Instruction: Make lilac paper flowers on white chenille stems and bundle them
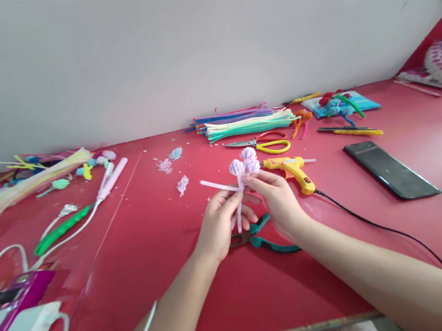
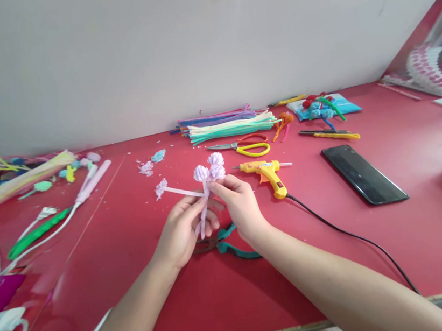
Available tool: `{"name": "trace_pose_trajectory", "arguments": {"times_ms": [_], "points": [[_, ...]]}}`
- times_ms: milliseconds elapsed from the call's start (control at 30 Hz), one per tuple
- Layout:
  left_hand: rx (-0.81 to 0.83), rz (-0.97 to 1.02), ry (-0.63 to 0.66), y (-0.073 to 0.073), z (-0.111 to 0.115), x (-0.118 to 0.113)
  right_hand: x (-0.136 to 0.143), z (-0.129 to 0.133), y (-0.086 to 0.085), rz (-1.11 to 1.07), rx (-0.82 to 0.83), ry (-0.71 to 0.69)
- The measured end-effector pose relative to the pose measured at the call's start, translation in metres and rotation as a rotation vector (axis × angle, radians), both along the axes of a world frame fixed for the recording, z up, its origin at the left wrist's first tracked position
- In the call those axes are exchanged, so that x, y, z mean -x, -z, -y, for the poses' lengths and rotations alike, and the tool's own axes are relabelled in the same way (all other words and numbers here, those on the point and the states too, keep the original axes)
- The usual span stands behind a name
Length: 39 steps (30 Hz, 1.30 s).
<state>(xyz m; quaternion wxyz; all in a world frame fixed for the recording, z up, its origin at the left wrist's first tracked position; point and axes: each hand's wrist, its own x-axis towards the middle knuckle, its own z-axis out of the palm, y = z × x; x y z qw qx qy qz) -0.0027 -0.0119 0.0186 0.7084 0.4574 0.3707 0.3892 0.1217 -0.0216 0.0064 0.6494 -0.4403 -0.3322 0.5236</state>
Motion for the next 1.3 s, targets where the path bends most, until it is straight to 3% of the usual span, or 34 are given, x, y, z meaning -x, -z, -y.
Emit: {"name": "trace_pose_trajectory", "arguments": {"times_ms": [467, 767, 1033, 1300], "points": [[0.026, 0.011, -0.099, 0.0002, -0.0041, 0.0026, -0.0015, -0.0013, -0.0043, 0.068, -0.01, -0.027], [0.082, 0.031, -0.059, 0.0012, -0.0038, 0.0023, -0.0021, -0.0006, -0.0046, 0.065, -0.05, 0.011], [0.124, 0.012, -0.063, 0.0023, -0.0028, 0.0019, -0.0032, -0.0047, 0.0017, -0.04, 0.012, 0.021], [-0.035, -0.083, -0.156, 0.0034, -0.0022, 0.0022, -0.003, -0.004, 0.0024, -0.03, -0.014, 0.018]]}}
